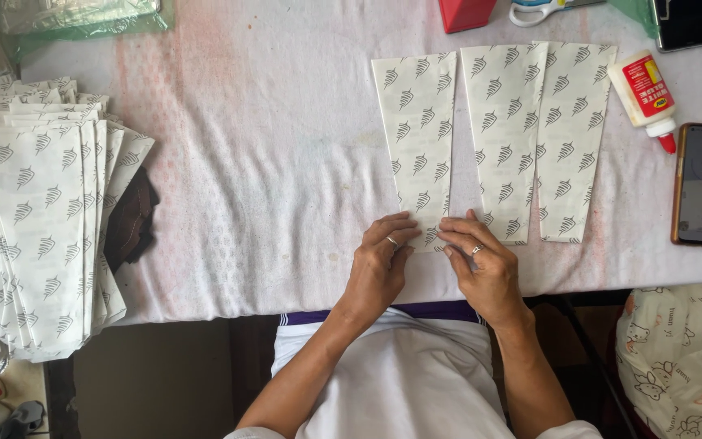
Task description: The person arranges printed paper sheets on a table and applies glue to the edges to form individual bags.
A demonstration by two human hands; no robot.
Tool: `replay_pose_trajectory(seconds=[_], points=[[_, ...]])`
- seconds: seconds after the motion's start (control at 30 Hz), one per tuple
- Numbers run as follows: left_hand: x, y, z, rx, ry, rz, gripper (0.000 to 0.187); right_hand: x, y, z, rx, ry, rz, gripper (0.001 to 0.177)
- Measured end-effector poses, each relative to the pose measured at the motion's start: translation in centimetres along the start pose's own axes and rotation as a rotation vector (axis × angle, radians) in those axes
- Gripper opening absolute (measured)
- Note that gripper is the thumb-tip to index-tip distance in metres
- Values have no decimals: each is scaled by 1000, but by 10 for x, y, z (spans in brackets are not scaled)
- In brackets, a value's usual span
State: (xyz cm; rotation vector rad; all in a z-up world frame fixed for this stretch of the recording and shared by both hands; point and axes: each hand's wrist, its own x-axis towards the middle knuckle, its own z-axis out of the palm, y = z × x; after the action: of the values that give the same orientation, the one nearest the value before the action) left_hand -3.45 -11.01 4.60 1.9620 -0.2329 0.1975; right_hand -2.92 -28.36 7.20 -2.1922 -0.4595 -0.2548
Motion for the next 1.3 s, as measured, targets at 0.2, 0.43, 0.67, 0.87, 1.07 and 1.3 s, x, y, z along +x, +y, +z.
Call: replay_pose_trajectory(seconds=[0.2, 0.43, 0.67, 0.87, 1.07, 1.3], points=[[-8, -9, -2, 42, 96, 136, 18, -11, -2, 29, -319, 29, -161, 36], [2, -89, -155, 446, 389, 85, 31, -16, 26, 7, -304, 24, -63, 35], [-3, -75, -260, 1006, 304, -607, 60, -19, 27, -9, -337, -2, -78, 39], [-3, -85, -235, 1072, 183, -630, 70, -39, 44, -26, -443, 53, 76, 44], [8, -89, -118, 1119, 161, -333, 77, -40, 55, -30, -450, 79, 83, 45], [29, -14, -9, 801, -10, -90, 71, -33, 42, 2, -381, -19, -8, 47]])
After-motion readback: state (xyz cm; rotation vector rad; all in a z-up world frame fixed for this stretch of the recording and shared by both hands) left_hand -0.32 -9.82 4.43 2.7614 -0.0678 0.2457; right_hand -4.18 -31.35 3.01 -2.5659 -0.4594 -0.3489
